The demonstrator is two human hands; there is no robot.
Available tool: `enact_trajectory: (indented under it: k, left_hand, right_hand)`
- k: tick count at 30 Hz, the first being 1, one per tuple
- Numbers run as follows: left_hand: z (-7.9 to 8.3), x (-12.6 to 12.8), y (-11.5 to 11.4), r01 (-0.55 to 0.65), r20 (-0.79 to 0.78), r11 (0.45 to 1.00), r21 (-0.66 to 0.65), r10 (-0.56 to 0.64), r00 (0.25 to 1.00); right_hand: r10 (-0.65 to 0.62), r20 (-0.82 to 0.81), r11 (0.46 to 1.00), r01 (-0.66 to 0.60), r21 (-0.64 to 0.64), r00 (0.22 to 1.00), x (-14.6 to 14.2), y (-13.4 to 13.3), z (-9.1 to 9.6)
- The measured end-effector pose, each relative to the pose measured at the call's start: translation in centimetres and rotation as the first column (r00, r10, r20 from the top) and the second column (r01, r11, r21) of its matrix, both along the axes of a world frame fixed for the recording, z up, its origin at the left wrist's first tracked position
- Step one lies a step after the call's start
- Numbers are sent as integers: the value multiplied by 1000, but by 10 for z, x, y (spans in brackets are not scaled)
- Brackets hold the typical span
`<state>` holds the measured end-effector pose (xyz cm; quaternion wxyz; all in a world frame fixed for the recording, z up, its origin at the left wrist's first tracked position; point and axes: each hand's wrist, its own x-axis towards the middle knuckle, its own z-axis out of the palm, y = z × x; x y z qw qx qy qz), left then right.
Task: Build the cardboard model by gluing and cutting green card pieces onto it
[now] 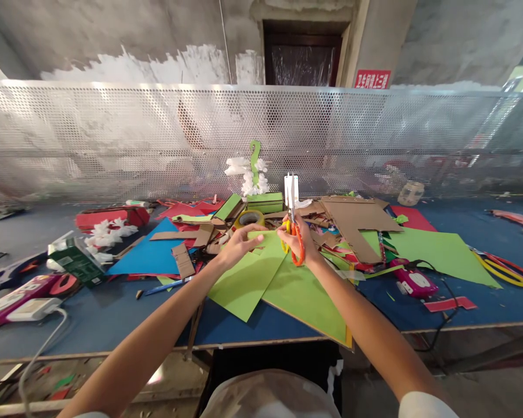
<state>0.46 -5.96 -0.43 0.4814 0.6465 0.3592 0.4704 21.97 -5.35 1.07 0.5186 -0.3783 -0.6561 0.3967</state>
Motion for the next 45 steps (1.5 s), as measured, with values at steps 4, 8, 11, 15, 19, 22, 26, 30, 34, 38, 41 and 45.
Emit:
enact_trajectory:
  k: [4, 8, 11, 15, 19, 22, 26, 30, 34, 38, 41, 45]
  left_hand:
    - [-4, 6, 2, 20, -43, 1000, -14, -21, 999]
    - [-6, 0, 9, -143, 30, 989, -26, 144, 989]
    - [-4, -10, 15, -254, 158, 966, -44, 258, 953]
    - [2, -17, 15, -328, 220, 945, -11, 322, 921]
    - [8, -16, 9, -342, 197, 939, 32, 330, 923]
    - [8, -15, 9, -330, 159, 943, 41, 320, 934]
    - [2, -14, 12, -293, 122, 953, 74, 283, 951]
    - [1, -12, 12, -264, 83, 959, 104, 256, 963]
    - [4, -11, 9, -244, 51, 966, 90, 240, 969]
    - [5, -12, 9, -235, 26, 966, 111, 234, 972]
    - [5, -12, 9, -245, 17, 960, 132, 245, 969]
    - [7, -12, 8, -240, 12, 962, 129, 240, 971]
  right_hand:
    - [14, 13, 1000, -14, -1, 1000, -2, 0, 1]
    - [108, 94, 994, -109, 3, 990, 10, 1, 5]
    - [241, 258, 970, -240, -33, 936, 30, 2, 7]
    - [317, 499, 941, -334, -57, 807, 53, 3, 7]
    - [320, 607, 937, -339, -88, 727, 53, 1, 11]
    - [327, 635, 930, -358, -84, 700, 46, -1, 13]
    - [355, 645, 915, -392, -94, 676, 39, -2, 11]
    - [346, 640, 922, -376, -95, 686, 36, -4, 11]
    - [336, 627, 929, -355, -100, 703, 33, -7, 15]
    - [336, 630, 930, -353, -103, 701, 32, -9, 19]
    - [340, 635, 929, -354, -111, 694, 32, -10, 20]
    - [338, 623, 929, -357, -101, 705, 31, -11, 21]
